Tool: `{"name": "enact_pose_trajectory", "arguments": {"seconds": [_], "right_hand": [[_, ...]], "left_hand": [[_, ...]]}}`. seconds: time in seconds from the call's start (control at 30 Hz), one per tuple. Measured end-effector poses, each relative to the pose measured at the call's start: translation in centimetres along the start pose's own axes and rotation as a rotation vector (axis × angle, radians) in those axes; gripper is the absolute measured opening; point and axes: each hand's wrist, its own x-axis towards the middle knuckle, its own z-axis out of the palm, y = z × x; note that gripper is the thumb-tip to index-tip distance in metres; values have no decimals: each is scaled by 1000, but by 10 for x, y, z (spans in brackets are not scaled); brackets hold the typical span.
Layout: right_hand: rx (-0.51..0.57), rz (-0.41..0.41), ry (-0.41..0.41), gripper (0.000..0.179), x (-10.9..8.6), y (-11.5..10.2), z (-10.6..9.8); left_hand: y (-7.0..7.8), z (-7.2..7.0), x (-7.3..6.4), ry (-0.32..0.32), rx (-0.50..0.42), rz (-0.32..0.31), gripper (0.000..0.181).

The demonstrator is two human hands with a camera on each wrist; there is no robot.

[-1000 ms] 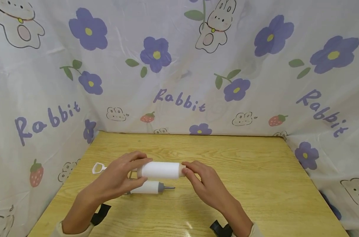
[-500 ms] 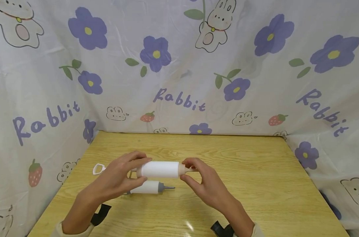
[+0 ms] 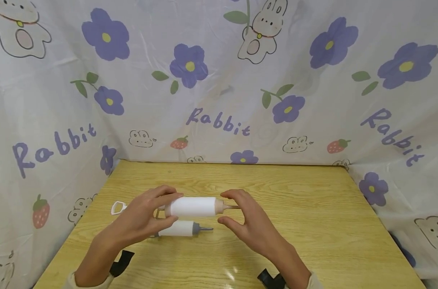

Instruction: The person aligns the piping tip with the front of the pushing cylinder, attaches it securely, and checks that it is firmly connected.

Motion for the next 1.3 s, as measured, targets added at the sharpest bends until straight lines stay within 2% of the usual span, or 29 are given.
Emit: {"name": "enact_pose_trajectory", "arguments": {"seconds": [0.13,0.37,0.6,0.8,1.07,1.2,1.3], "right_hand": [[19,-32,-6,47,1,-1,3],[10,12,19,27,0,-1,6],[4,-29,13,43,0,0,6],[-7,-48,26,37,0,-1,6],[15,-66,37,34,-5,3,6],[13,-37,23,35,-7,5,5],[11,-7,1,42,-7,6,2]], "left_hand": [[-1,0,-1,-3,-10,1,40],[-1,2,-1,2,5,14,40],[-1,2,-1,5,13,10,41],[-1,4,0,6,5,7,40],[6,9,-1,39,57,31,42],[7,10,-1,32,74,24,43],[6,12,1,38,102,28,44]]}}
